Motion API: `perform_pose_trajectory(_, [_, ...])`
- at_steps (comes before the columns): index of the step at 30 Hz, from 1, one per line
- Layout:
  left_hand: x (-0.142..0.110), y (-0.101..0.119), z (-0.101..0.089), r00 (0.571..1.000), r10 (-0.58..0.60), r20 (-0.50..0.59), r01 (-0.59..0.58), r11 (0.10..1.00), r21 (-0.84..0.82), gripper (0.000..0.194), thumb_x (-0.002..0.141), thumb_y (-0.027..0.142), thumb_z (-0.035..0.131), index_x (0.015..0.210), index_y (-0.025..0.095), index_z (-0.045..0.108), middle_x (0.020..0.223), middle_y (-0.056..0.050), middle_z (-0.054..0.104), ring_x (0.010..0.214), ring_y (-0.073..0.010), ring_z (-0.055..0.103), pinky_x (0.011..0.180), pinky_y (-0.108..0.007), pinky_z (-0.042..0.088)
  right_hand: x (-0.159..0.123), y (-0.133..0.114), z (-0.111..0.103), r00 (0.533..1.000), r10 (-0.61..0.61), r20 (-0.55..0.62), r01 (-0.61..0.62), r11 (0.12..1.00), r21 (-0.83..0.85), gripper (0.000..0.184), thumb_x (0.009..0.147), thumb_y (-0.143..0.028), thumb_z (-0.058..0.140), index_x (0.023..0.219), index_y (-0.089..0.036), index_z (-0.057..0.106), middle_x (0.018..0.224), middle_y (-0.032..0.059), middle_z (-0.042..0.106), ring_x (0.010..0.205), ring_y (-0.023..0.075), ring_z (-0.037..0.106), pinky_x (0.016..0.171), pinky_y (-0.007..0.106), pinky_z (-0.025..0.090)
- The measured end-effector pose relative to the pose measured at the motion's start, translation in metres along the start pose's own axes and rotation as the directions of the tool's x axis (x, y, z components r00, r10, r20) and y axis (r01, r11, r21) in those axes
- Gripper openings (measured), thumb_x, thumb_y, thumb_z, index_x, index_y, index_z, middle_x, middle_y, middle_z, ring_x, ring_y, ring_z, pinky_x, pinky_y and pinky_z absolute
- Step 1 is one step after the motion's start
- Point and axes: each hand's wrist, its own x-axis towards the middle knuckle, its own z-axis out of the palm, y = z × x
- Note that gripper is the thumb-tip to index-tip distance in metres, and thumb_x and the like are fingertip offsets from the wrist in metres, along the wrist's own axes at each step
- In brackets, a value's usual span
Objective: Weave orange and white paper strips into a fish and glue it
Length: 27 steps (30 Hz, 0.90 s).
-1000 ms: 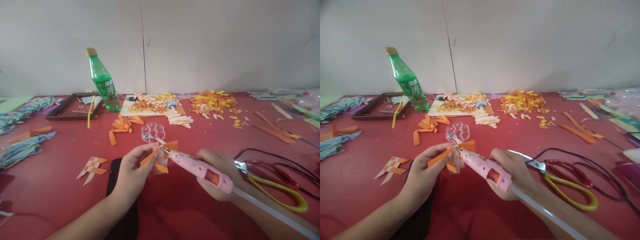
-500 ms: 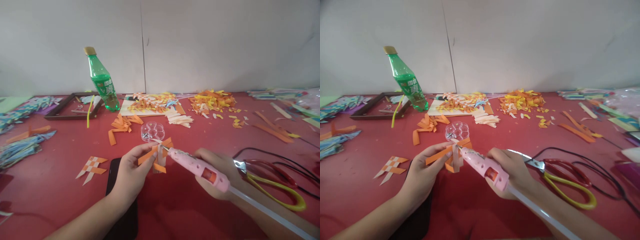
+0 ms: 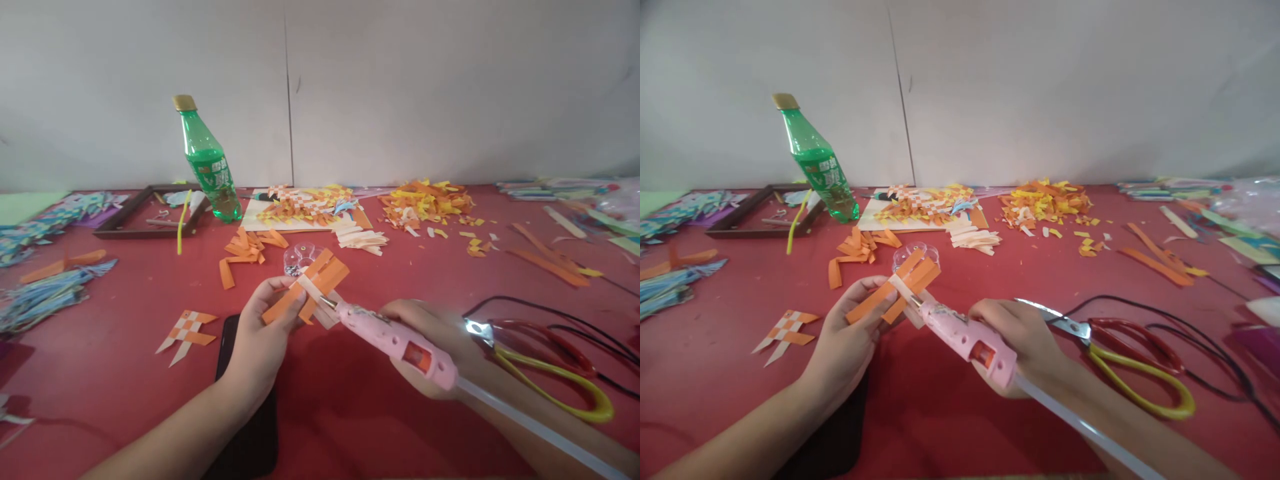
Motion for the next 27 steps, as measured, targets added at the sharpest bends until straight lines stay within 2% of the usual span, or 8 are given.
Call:
perform_pose_trajectory(3, [-0.0007, -0.0005, -0.0003, 0.999, 0.021, 0.028, -0.022, 1.000, 0.018, 0.028, 0.069, 0.025, 0.082, 0.090, 0.020, 0.063, 0.083, 0.002, 0.072, 0.074, -0.0126, 0.070, 0.070, -0.022, 0.057, 0.0046, -0.0028, -0.0037, 0.994, -0.106, 0.007, 0.106, 0.994, 0.027, 0.011, 0.071, -0.023, 0.060, 0.078, -0.026, 0.051, 0.052, -0.0042, 0.053, 0.041, 0.0133, 0.048, 0.044, 0.027, 0.031])
perform_pose_trajectory(9, [-0.0009, -0.0017, -0.0040, 0.990, 0.082, 0.116, -0.098, 0.985, 0.142, 0.023, 0.074, 0.022, 0.078, 0.093, 0.020, 0.065, 0.087, 0.001, 0.072, 0.080, -0.0118, 0.070, 0.071, -0.017, 0.053, 0.0070, -0.0034, -0.0067, 0.989, -0.149, -0.018, 0.149, 0.989, -0.005, 0.014, 0.070, -0.021, 0.057, 0.076, -0.025, 0.044, 0.052, -0.0063, 0.047, 0.041, 0.0116, 0.040, 0.045, 0.025, 0.028])
perform_pose_trajectory(13, [0.0001, -0.0026, -0.0048, 0.987, 0.124, 0.099, -0.141, 0.972, 0.187, 0.021, 0.073, 0.022, 0.078, 0.090, 0.019, 0.065, 0.086, -0.001, 0.072, 0.081, -0.0134, 0.069, 0.073, -0.018, 0.052, 0.0062, -0.0025, -0.0071, 0.988, -0.151, -0.043, 0.149, 0.988, -0.040, 0.016, 0.069, -0.019, 0.054, 0.075, -0.025, 0.041, 0.050, -0.0078, 0.040, 0.039, 0.0108, 0.033, 0.044, 0.026, 0.025])
perform_pose_trajectory(19, [0.0003, -0.0043, -0.0051, 0.987, 0.103, 0.120, -0.120, 0.981, 0.149, 0.019, 0.074, 0.022, 0.077, 0.088, 0.019, 0.064, 0.082, -0.001, 0.073, 0.076, -0.0142, 0.069, 0.073, -0.022, 0.053, 0.0044, -0.0008, -0.0082, 0.980, -0.190, -0.057, 0.186, 0.981, -0.060, 0.017, 0.069, -0.020, 0.055, 0.076, -0.025, 0.040, 0.052, -0.0077, 0.040, 0.041, 0.0107, 0.032, 0.044, 0.025, 0.024])
perform_pose_trajectory(24, [0.0006, -0.0058, -0.0080, 0.989, 0.096, 0.108, -0.113, 0.981, 0.158, 0.018, 0.075, 0.021, 0.076, 0.089, 0.020, 0.065, 0.085, 0.000, 0.073, 0.080, -0.0139, 0.069, 0.073, -0.020, 0.053, 0.0058, -0.0059, -0.0093, 0.980, -0.180, -0.081, 0.175, 0.982, -0.067, 0.015, 0.070, -0.019, 0.051, 0.073, -0.025, 0.038, 0.051, -0.0074, 0.036, 0.041, 0.0109, 0.028, 0.044, 0.025, 0.024])
perform_pose_trajectory(27, [0.0000, -0.0054, -0.0087, 0.983, 0.097, 0.158, -0.127, 0.973, 0.192, 0.015, 0.078, 0.021, 0.074, 0.089, 0.020, 0.065, 0.085, -0.001, 0.073, 0.081, -0.0145, 0.069, 0.075, -0.022, 0.053, 0.0052, -0.0104, -0.0109, 0.993, -0.107, -0.046, 0.103, 0.992, -0.070, 0.010, 0.071, -0.023, 0.048, 0.070, -0.025, 0.038, 0.051, -0.0056, 0.037, 0.043, 0.0119, 0.032, 0.047, 0.027, 0.026])
